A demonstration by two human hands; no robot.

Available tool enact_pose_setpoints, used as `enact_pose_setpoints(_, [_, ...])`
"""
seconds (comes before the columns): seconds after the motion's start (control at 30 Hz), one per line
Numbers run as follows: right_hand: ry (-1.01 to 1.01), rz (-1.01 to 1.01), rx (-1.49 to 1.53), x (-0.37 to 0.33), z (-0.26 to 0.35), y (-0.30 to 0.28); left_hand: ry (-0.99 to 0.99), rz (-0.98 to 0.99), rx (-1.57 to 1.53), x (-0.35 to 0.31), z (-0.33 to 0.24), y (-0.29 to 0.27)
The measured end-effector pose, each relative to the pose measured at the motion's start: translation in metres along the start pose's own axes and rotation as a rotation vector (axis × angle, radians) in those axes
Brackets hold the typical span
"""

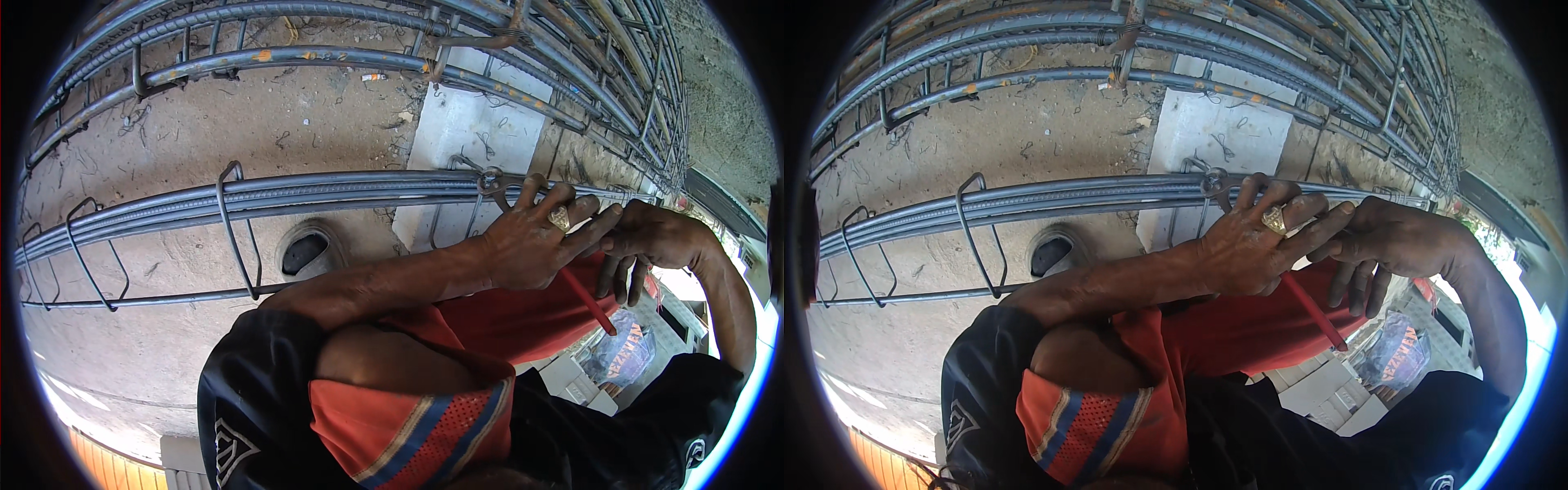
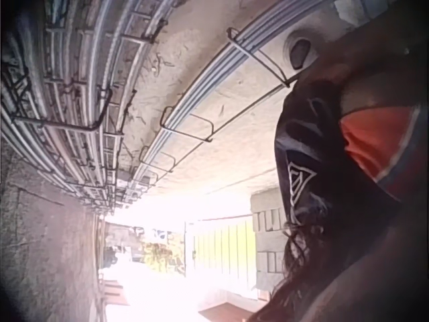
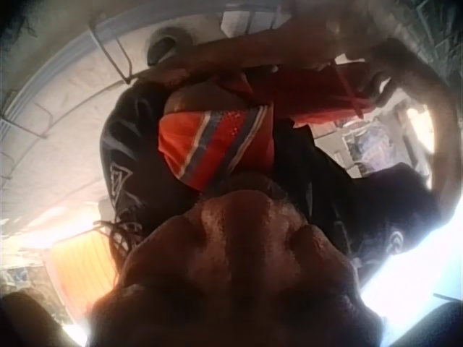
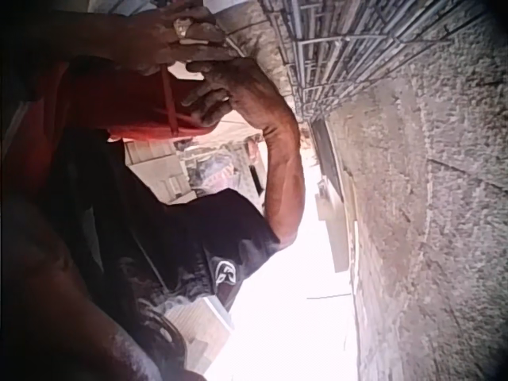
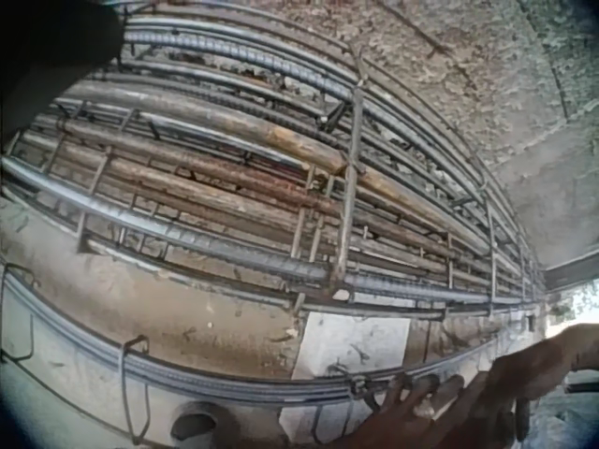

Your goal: The person constructs a structural cage by positioning wire loops over parallel rebar rods and securing them by hand-twisting thin tie wires around the intersections using a pair of end-cutting pliers.

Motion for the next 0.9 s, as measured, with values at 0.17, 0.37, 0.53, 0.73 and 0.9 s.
enact_pose_setpoints(0.17, [0.016, 0.026, 0.055, 0.013, -0.016, 0.02, -0.017, 0.026, -0.075, 0.0, -0.003, 0.005])
enact_pose_setpoints(0.37, [-0.084, -0.001, -0.02, 0.017, -0.012, 0.028, 0.034, 0.059, -0.097, 0.0, -0.011, 0.009])
enact_pose_setpoints(0.53, [-0.087, -0.175, -0.104, 0.007, -0.017, 0.009, 0.064, -0.022, 0.004, -0.004, -0.017, 0.003])
enact_pose_setpoints(0.73, [-0.119, -0.281, -0.191, -0.002, -0.014, -0.018, 0.05, 0.002, 0.021, -0.003, -0.013, 0.005])
enact_pose_setpoints(0.9, [-0.095, -0.268, -0.156, 0.004, -0.008, -0.019, 0.024, 0.055, 0.033, -0.006, -0.005, 0.006])
Point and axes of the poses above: each hand's wrist, its own x-axis towards the middle knuckle, its own y-axis out of the palm, z = x × y, the point moved 10 cm from there along x, towards the middle knuckle, and after that the axes turned 11 degrees about z, right-handed, at the moved point
